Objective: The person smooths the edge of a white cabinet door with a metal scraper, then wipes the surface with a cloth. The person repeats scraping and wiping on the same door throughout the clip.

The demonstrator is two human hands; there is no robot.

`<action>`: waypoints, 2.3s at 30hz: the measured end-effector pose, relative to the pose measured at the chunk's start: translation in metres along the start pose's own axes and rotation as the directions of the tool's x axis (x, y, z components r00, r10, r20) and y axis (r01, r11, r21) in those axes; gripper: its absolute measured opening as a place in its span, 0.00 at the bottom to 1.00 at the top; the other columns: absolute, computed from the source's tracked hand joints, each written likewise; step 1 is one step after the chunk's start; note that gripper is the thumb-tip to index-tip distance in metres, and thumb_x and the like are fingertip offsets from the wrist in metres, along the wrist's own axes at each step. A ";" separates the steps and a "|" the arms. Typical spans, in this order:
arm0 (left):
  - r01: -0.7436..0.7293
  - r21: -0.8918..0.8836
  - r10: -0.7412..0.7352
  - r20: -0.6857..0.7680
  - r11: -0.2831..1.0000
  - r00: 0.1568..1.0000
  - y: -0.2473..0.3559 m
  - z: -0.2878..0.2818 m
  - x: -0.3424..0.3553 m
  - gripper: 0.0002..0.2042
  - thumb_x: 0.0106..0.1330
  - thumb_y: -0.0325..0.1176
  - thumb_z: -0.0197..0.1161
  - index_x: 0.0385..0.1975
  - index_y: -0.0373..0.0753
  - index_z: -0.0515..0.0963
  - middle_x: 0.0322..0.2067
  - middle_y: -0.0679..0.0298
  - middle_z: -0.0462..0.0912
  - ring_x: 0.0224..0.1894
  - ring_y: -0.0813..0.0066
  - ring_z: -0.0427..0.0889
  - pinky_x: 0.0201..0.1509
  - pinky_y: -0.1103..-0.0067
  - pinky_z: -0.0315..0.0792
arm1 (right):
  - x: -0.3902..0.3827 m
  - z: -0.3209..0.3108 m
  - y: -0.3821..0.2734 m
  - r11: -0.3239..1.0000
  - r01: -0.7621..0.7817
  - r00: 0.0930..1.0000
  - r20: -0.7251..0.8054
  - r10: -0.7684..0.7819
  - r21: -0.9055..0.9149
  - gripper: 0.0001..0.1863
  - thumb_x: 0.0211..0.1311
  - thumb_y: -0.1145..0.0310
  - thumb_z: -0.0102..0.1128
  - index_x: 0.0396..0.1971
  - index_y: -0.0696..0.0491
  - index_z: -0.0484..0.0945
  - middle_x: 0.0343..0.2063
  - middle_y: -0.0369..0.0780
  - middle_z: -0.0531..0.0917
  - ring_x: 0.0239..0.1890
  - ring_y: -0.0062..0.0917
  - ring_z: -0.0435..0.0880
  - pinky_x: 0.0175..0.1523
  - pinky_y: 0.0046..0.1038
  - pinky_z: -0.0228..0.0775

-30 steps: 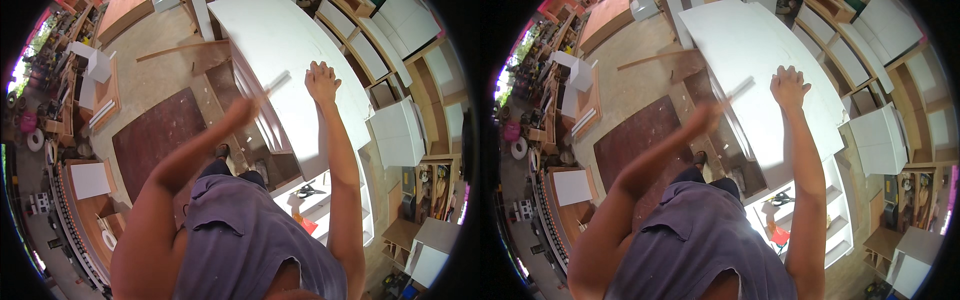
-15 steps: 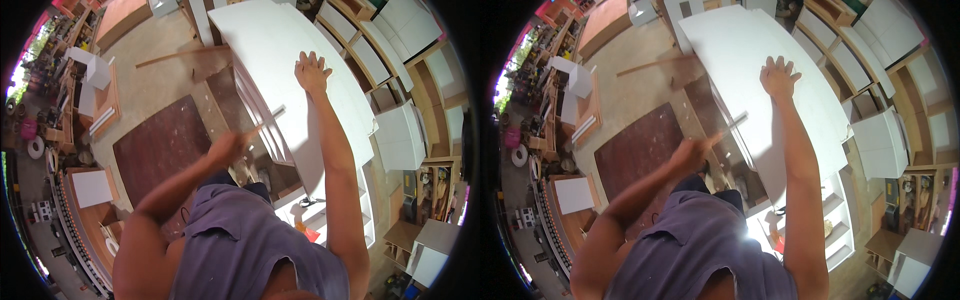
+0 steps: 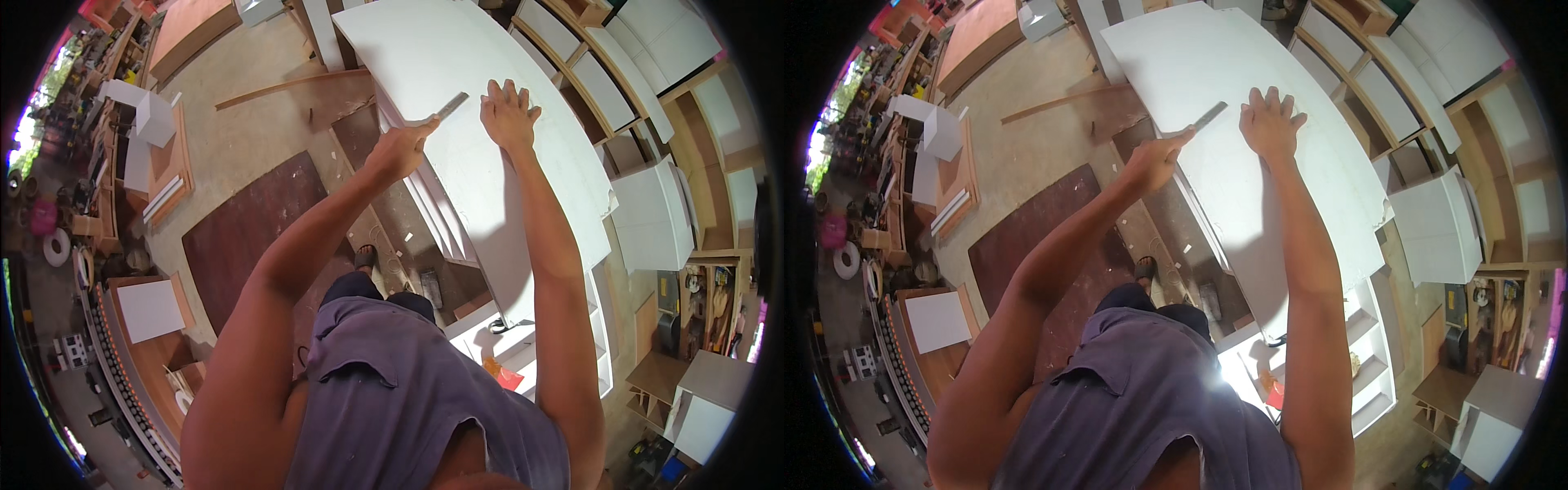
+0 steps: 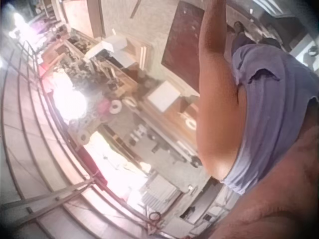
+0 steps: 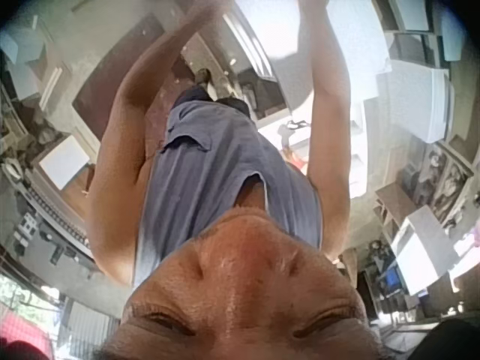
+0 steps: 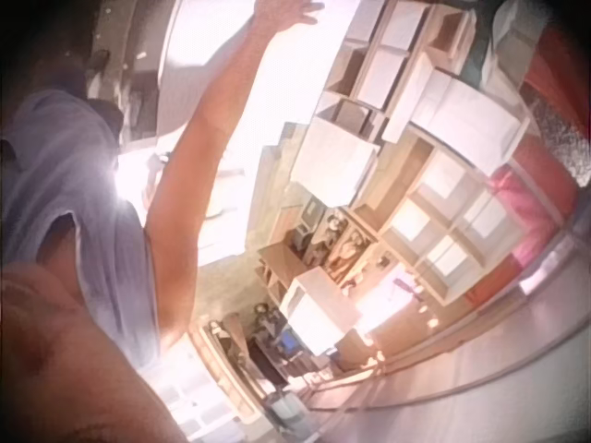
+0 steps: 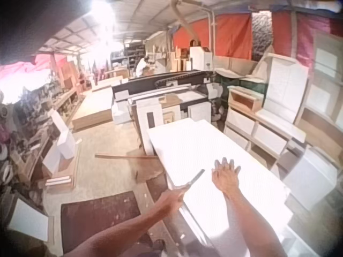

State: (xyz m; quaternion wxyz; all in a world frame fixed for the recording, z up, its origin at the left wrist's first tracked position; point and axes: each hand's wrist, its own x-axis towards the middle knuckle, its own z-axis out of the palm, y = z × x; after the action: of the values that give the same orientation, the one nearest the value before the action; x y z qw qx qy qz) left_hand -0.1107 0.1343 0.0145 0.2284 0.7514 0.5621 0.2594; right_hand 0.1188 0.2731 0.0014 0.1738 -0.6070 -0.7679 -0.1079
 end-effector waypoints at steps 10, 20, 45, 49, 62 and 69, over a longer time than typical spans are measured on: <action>0.322 0.046 -0.324 0.225 0.946 0.919 0.000 0.032 -0.055 0.14 0.70 0.33 0.52 0.52 0.39 0.78 0.24 0.44 0.80 0.25 0.49 0.83 0.32 0.60 0.75 | -0.002 -0.009 0.002 0.999 -0.032 0.997 0.071 0.030 0.025 0.21 0.69 0.52 0.45 0.57 0.43 0.72 0.64 0.42 0.67 0.67 0.51 0.60 0.63 0.69 0.46; 0.297 0.037 -0.297 0.241 0.954 0.924 0.006 0.042 -0.069 0.14 0.69 0.31 0.53 0.52 0.42 0.79 0.20 0.49 0.80 0.19 0.56 0.81 0.27 0.59 0.75 | 0.005 -0.015 -0.002 0.998 -0.055 0.987 0.150 0.053 0.008 0.23 0.67 0.51 0.46 0.60 0.38 0.72 0.66 0.39 0.67 0.68 0.48 0.61 0.65 0.64 0.47; 0.017 -0.029 -0.012 0.154 0.999 0.988 -0.038 -0.020 -0.032 0.30 0.67 0.24 0.51 0.70 0.56 0.64 0.25 0.44 0.78 0.23 0.50 0.78 0.31 0.62 0.73 | 0.065 0.031 -0.031 0.998 -0.018 0.999 -0.040 0.020 0.056 0.13 0.62 0.62 0.47 0.44 0.45 0.74 0.51 0.40 0.74 0.59 0.36 0.69 0.60 0.59 0.55; 0.068 -0.049 -0.067 0.025 0.996 0.997 -0.048 -0.019 0.021 0.32 0.68 0.23 0.49 0.72 0.59 0.59 0.33 0.46 0.81 0.26 0.51 0.80 0.35 0.62 0.74 | 0.069 0.028 -0.037 0.998 0.029 0.996 -0.090 -0.024 0.054 0.14 0.63 0.61 0.48 0.46 0.46 0.75 0.53 0.40 0.74 0.58 0.36 0.69 0.59 0.57 0.56; 0.044 -0.035 -0.044 0.014 0.998 0.999 -0.041 -0.015 -0.016 0.27 0.68 0.25 0.50 0.68 0.54 0.67 0.29 0.43 0.80 0.27 0.47 0.81 0.34 0.56 0.73 | 0.066 0.025 -0.033 1.000 -0.029 0.998 -0.049 0.029 0.000 0.15 0.63 0.61 0.48 0.48 0.46 0.75 0.53 0.38 0.74 0.60 0.37 0.68 0.60 0.56 0.56; 0.046 -0.036 -0.046 -0.014 0.998 0.999 -0.035 -0.020 0.024 0.26 0.72 0.27 0.46 0.70 0.51 0.63 0.20 0.44 0.69 0.18 0.58 0.74 0.28 0.65 0.71 | 0.070 0.030 -0.036 0.999 -0.008 0.995 -0.101 0.012 0.048 0.15 0.62 0.62 0.50 0.47 0.45 0.76 0.53 0.38 0.75 0.60 0.35 0.69 0.60 0.57 0.56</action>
State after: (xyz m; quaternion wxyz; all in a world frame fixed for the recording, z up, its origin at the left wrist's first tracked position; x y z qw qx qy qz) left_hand -0.1434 0.1677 0.0111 0.2434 0.7321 0.5762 0.2698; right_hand 0.0659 0.3383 0.0030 0.2275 -0.6003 -0.7574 -0.1196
